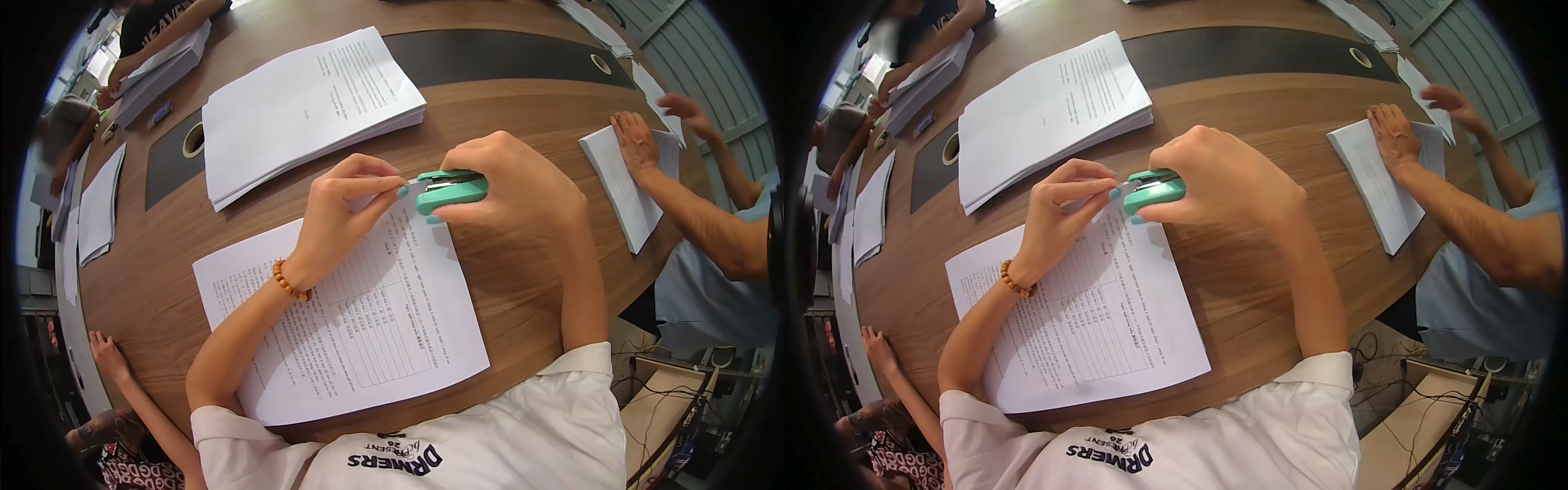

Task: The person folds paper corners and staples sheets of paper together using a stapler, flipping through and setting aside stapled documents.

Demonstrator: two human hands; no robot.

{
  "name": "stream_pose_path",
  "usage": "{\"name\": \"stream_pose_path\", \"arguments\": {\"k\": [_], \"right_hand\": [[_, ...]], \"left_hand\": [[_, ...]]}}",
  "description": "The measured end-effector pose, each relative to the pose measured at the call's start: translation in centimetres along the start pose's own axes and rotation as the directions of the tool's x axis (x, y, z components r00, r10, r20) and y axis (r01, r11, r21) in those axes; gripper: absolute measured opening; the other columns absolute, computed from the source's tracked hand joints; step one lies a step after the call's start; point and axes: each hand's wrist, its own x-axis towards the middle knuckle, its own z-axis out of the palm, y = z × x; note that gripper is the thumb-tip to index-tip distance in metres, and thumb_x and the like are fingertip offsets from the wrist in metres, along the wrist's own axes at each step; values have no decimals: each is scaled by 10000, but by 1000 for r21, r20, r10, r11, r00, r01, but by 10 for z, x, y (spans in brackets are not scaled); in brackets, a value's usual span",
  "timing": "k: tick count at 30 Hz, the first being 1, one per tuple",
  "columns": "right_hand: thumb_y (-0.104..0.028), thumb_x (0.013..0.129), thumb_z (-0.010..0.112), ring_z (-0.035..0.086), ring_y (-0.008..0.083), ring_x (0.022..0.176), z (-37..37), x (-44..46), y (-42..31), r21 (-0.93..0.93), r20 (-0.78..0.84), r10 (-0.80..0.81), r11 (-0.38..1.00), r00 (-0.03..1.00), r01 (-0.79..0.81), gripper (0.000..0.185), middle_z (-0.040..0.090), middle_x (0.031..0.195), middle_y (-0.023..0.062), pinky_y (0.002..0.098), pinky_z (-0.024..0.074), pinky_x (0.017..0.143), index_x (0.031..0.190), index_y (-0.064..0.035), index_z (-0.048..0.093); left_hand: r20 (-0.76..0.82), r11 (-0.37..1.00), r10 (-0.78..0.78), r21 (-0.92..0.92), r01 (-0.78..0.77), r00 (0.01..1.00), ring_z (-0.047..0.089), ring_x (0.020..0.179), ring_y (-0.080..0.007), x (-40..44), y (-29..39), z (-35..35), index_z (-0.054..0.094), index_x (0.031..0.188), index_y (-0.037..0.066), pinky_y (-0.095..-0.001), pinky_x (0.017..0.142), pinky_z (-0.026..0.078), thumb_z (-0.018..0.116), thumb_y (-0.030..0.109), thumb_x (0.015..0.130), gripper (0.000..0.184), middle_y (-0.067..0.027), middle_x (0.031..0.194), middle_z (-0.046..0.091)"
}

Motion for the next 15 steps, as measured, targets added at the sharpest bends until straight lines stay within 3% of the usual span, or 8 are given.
{"name": "stream_pose_path", "arguments": {"k": [15], "right_hand": [[-249, 667, 755, 564, 219, 536, 3, 2, 6, -14, 17, -5, 1000, 1000, 5, 325, 595, 624, 129, 298, 427, 510, 778, 35, 639]], "left_hand": [[20, 1000, -20, 14, 20, 1000, 634, 815, -166, 0, -2, 0, 717, 938, 59, -259, 735, 528, 678, 20, 761, 185, -85, 950, 647]]}}
